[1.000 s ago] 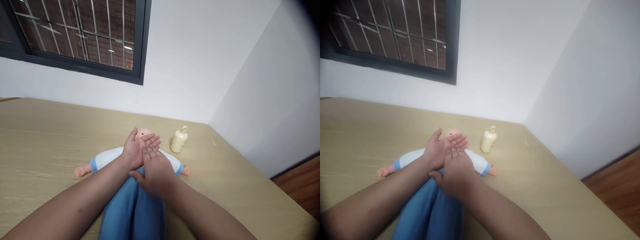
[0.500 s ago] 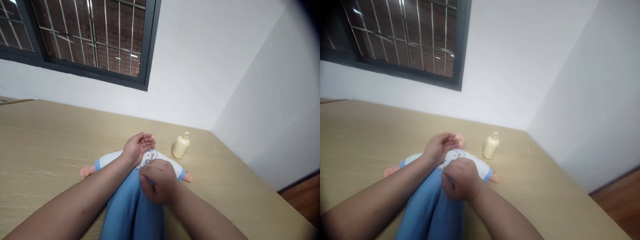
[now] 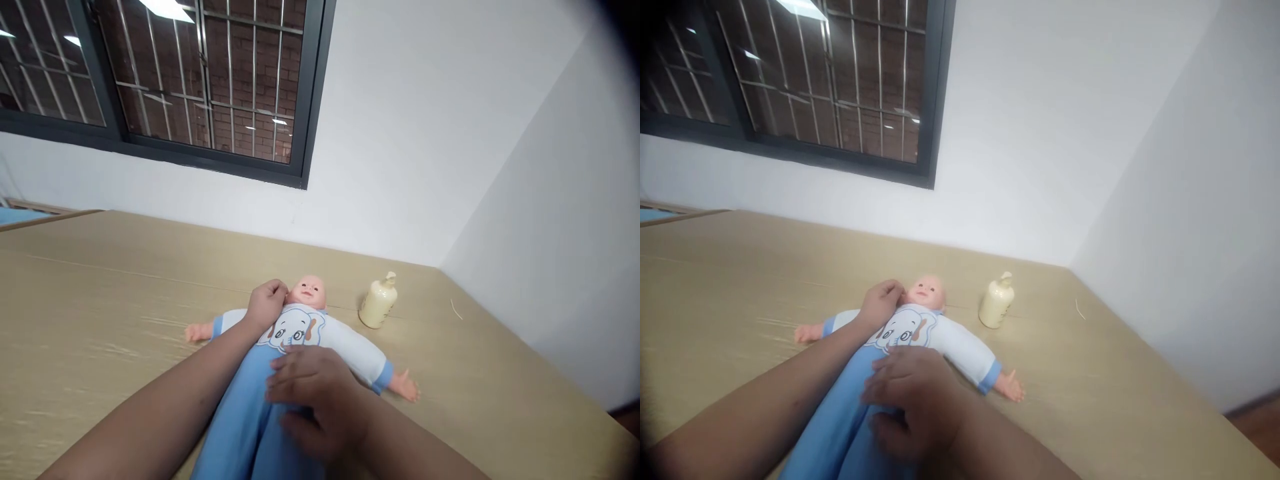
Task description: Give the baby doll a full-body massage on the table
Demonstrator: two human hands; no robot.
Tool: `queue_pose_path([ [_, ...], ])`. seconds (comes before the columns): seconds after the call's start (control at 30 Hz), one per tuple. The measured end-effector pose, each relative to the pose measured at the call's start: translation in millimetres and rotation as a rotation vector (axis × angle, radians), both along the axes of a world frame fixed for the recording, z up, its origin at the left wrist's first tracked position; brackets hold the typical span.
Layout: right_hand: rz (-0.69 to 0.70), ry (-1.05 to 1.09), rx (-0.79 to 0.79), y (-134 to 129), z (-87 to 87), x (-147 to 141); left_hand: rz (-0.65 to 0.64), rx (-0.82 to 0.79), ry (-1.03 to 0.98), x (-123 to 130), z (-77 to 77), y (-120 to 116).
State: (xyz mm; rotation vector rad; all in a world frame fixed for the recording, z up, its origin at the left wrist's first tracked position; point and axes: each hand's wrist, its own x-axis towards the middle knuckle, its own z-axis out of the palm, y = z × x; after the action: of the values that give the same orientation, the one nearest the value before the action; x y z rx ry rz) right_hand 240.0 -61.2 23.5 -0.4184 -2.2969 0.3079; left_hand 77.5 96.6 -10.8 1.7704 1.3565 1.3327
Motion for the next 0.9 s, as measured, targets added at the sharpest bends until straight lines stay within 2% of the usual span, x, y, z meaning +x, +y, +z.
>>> queue_pose_path([
  [0.17, 0.029, -0.218, -0.003, -14.2, -0.2, -8.6, -0.015, 0.001, 0.053, -2.0, -2.3, -3.3],
  [0.27, -0.038, -0.312, -0.016, -12.8, 3.3, -6.3, -0.024, 0.009, 0.063, -3.5, -2.1, -6.7],
  [0.4, -0.138, -0.434, -0.091, 2.1, 11.2, 8.8, -0.046, 0.001, 0.067, -5.1, 0.1, -14.3],
  [0.5, -0.209, -0.396, -0.097, 19.2, 8.0, 23.8, -0.082, -0.004, 0.08, -6.7, 3.0, -19.3],
  [0.63, -0.292, -0.251, -0.053, 39.2, -9.0, 41.0, -0.102, 0.016, 0.097, -8.0, 7.0, -22.2],
  [0.77, -0.525, -0.135, -0.064, 49.1, -21.9, 52.3, -0.098, 0.047, 0.115, -7.4, 8.1, -23.1],
  [0.9, -0.823, -0.168, -0.206, 54.7, -23.6, 57.3, -0.085, 0.1, 0.125, -7.9, 10.6, -26.1],
])
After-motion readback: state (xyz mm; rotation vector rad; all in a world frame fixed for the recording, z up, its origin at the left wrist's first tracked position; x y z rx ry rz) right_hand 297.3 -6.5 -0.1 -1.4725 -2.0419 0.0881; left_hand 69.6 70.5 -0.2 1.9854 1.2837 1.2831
